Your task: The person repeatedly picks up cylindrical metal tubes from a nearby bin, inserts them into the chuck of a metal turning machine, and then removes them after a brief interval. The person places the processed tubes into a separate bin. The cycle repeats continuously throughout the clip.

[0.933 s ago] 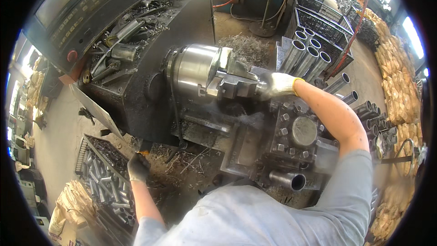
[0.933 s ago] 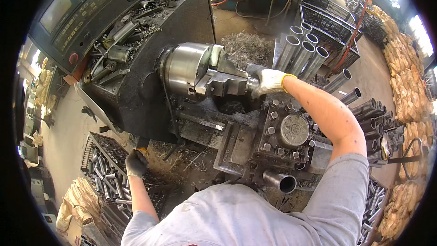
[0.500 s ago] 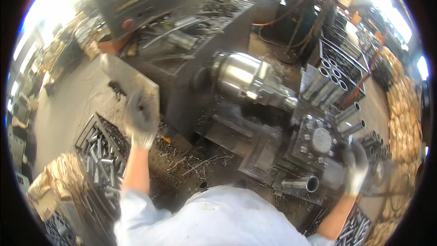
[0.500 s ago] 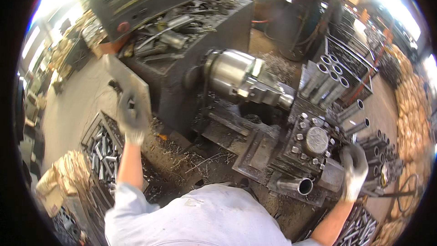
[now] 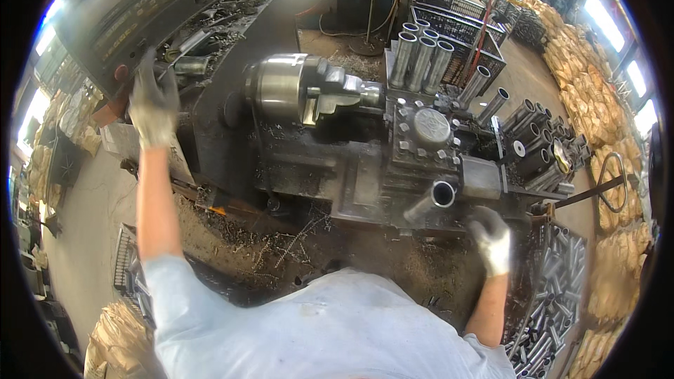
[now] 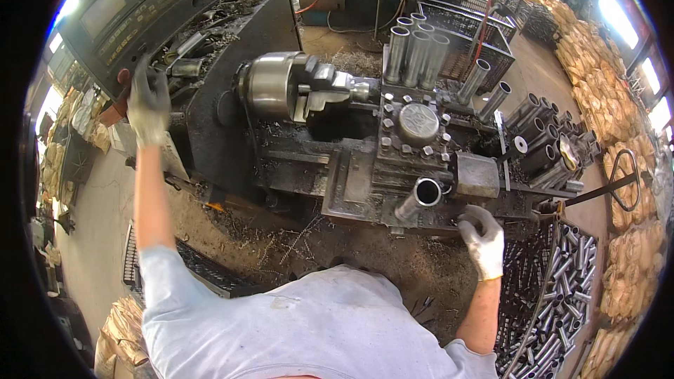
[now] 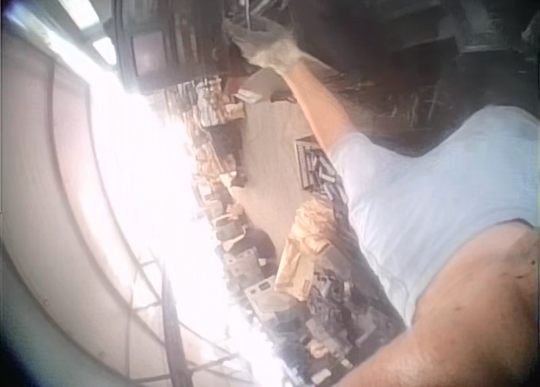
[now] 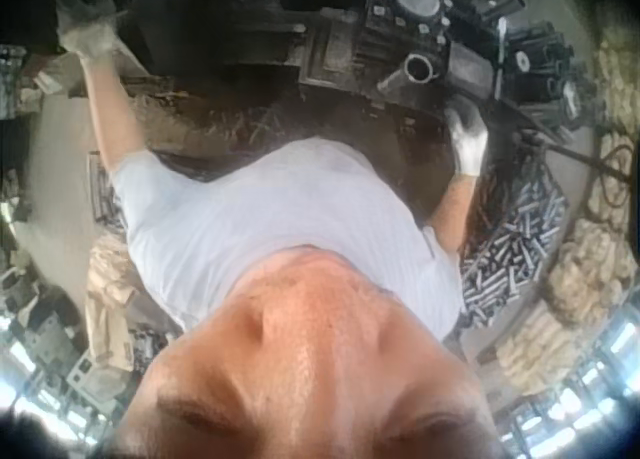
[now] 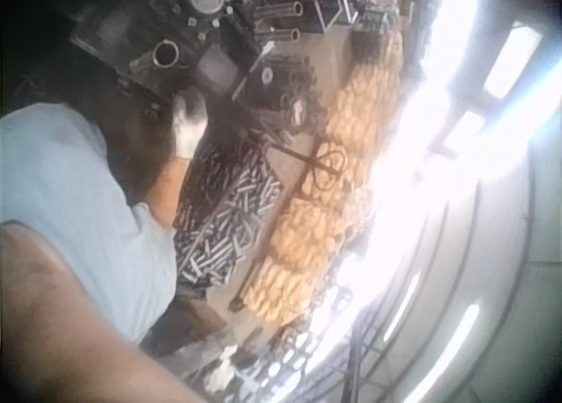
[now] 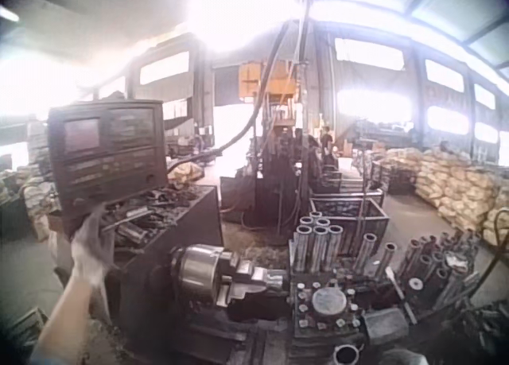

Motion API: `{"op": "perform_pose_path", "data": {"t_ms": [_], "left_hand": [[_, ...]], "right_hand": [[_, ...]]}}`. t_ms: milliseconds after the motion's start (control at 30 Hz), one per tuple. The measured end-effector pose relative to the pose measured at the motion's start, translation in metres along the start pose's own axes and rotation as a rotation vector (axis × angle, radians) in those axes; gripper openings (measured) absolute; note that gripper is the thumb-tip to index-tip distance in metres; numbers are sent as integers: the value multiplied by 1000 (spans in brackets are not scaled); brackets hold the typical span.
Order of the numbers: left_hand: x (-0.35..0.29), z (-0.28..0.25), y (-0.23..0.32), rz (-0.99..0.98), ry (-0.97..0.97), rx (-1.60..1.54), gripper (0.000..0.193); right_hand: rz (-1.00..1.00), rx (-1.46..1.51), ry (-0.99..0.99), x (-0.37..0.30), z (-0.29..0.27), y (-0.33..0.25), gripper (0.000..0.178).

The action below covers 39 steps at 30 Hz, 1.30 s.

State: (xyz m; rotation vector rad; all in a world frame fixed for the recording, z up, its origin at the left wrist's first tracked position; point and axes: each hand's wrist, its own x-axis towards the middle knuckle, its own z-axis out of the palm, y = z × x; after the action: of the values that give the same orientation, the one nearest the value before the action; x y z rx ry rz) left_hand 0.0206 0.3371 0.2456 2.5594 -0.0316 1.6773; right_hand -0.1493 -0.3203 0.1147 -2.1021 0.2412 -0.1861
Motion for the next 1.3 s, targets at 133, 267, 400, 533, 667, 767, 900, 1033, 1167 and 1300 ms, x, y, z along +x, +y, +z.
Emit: {"op": "perform_pose_path", "data": {"t_ms": [133, 267, 400, 533, 667, 767, 900, 1033, 1167, 1300], "left_hand": [[-184, -66, 142, -201, -217, -434, 28], [-339, -114, 233, -822, -1083, -433, 27], [-404, -175, 262, -816, -1418, -346, 35], [-431, -228, 267, -920, -1207, -250, 38], [-468, -307, 268, -1014, -1014, -124, 37], [-509, -392, 281, -1296, -983, -36, 42], [-579, -513, 322, -1621, -783, 129, 47], [-644, -614, 384, -1993, -578, 408, 49], [-695, -664, 474, -2269, 103, 593, 46], [-748, -651, 573, -2173, 1212, 647, 38]], "right_hand": [[25, 54, -141, 0, 19, 24, 49], [-19, 152, -296, 19, 48, 41, 80], [-213, -113, -340, 47, 81, 41, 72], [-219, -177, -289, 50, 111, 29, 46], [-344, -7, -493, -19, 152, 7, 35], [-568, -14, -836, -110, 208, -18, 34], [-789, -388, -1349, -257, 282, -48, 47], [-1114, -279, -1744, -411, 312, -73, 45], [-1353, -224, -2104, -546, 308, -104, 42], [-1511, -89, -2433, -669, 291, -123, 45]]}}
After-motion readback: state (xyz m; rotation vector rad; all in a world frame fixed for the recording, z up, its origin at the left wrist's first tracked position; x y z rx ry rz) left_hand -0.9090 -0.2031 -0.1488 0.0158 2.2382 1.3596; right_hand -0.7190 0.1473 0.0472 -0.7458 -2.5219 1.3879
